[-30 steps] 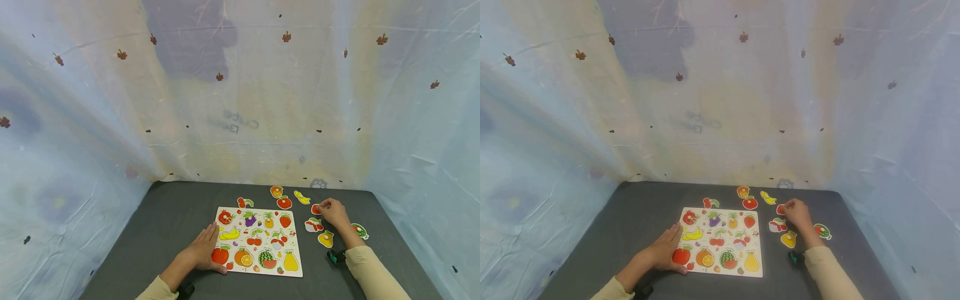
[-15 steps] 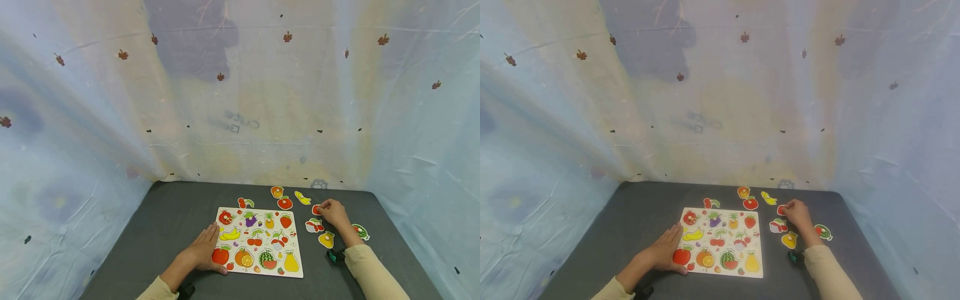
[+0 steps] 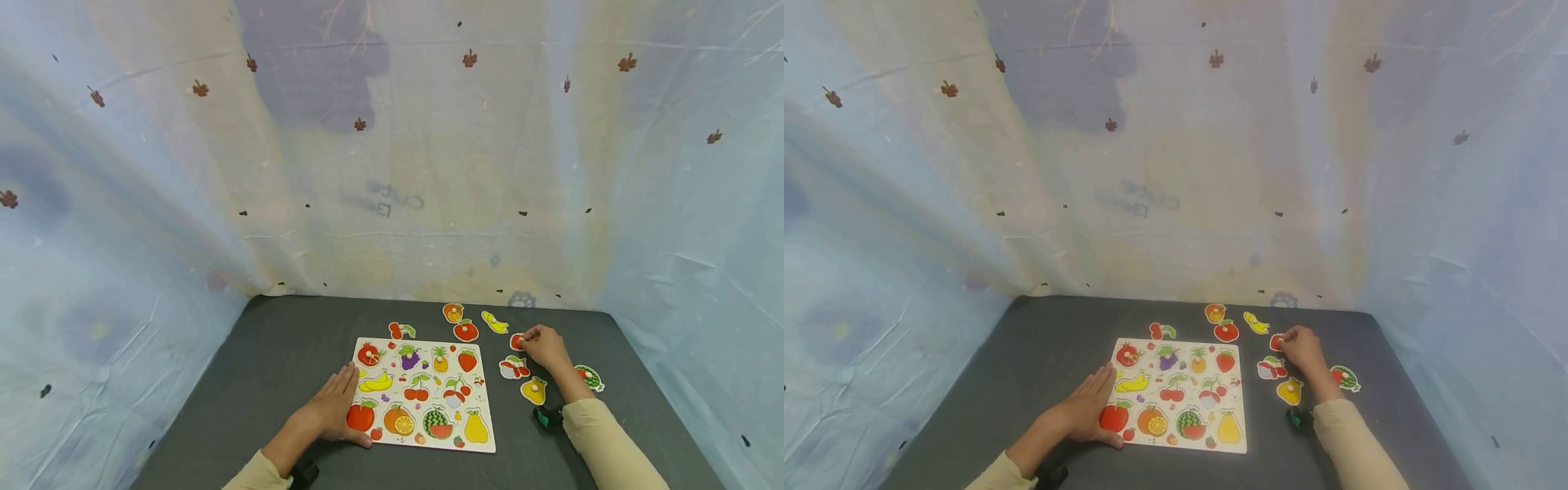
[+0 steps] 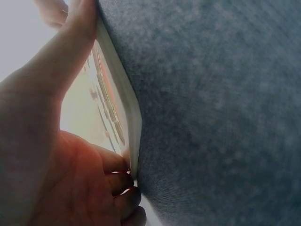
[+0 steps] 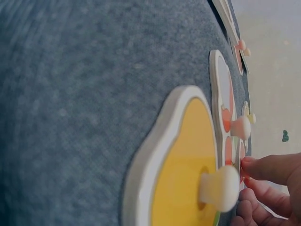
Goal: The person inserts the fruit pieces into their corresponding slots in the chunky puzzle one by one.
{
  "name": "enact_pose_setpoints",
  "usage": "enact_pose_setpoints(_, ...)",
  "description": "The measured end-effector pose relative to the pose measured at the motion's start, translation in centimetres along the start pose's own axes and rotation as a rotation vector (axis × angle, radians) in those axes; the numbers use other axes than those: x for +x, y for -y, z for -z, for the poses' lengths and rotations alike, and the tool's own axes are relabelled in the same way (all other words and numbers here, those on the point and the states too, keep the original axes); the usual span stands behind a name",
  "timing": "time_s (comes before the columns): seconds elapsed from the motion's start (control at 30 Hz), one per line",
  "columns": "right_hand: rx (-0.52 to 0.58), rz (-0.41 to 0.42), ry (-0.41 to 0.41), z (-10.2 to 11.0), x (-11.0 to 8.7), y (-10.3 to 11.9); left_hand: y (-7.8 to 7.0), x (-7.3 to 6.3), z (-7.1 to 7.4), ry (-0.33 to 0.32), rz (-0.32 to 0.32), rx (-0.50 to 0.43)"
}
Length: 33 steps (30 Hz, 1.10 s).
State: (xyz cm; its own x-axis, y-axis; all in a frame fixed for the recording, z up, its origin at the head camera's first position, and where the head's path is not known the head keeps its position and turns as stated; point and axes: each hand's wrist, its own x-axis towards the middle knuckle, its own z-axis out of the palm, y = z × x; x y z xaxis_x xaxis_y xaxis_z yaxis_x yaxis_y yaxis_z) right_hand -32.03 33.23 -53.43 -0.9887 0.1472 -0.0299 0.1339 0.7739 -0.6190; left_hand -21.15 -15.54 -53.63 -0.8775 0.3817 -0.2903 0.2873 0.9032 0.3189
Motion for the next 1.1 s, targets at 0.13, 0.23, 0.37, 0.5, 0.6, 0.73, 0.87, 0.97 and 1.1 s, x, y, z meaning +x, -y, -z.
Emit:
enact_pose_setpoints(0.13, -0.002, -0.006, 0.003, -0.1, 0.0, -0.1, 0.0, 0.0, 0.0, 0.001, 0.004, 0.004)
enact_pose_setpoints(0.23, -0.001, -0.008, 0.003, -0.1, 0.0, -0.1, -0.1, 0.0, 0.0, 0.001, 0.006, 0.006)
enact_pose_setpoints(0.37, -0.004, -0.010, 0.000, 0.0, -0.1, 0.1, -0.1, 0.0, 0.1, 0.005, 0.009, 0.002)
enact_pose_setpoints(0.5, 0.001, -0.002, -0.013, 0.1, -0.2, 0.3, -0.2, -0.1, 0.1, 0.006, 0.013, -0.003)
enact_pose_setpoints(0.6, 0.002, -0.003, -0.019, 0.2, -0.3, 0.5, -0.2, -0.1, 0.1, 0.002, 0.011, -0.003)
enact_pose_setpoints(0.73, 0.000, 0.004, -0.021, 0.1, -0.3, 0.6, -0.1, 0.0, 0.0, -0.002, 0.005, -0.008)
enact_pose_setpoints(0.87, 0.005, 0.023, -0.030, 0.0, -0.4, 0.9, -0.1, -0.1, 0.1, -0.007, 0.000, -0.002)
enact_pose_setpoints(0.97, 0.008, 0.036, -0.032, -0.1, -0.7, 1.3, -0.3, -0.4, 0.3, -0.008, -0.004, -0.005)
enact_pose_setpoints(1.1, 0.018, 0.064, -0.028, -0.2, -1.0, 1.7, -0.1, -0.3, 0.3, 0.008, -0.016, -0.027)
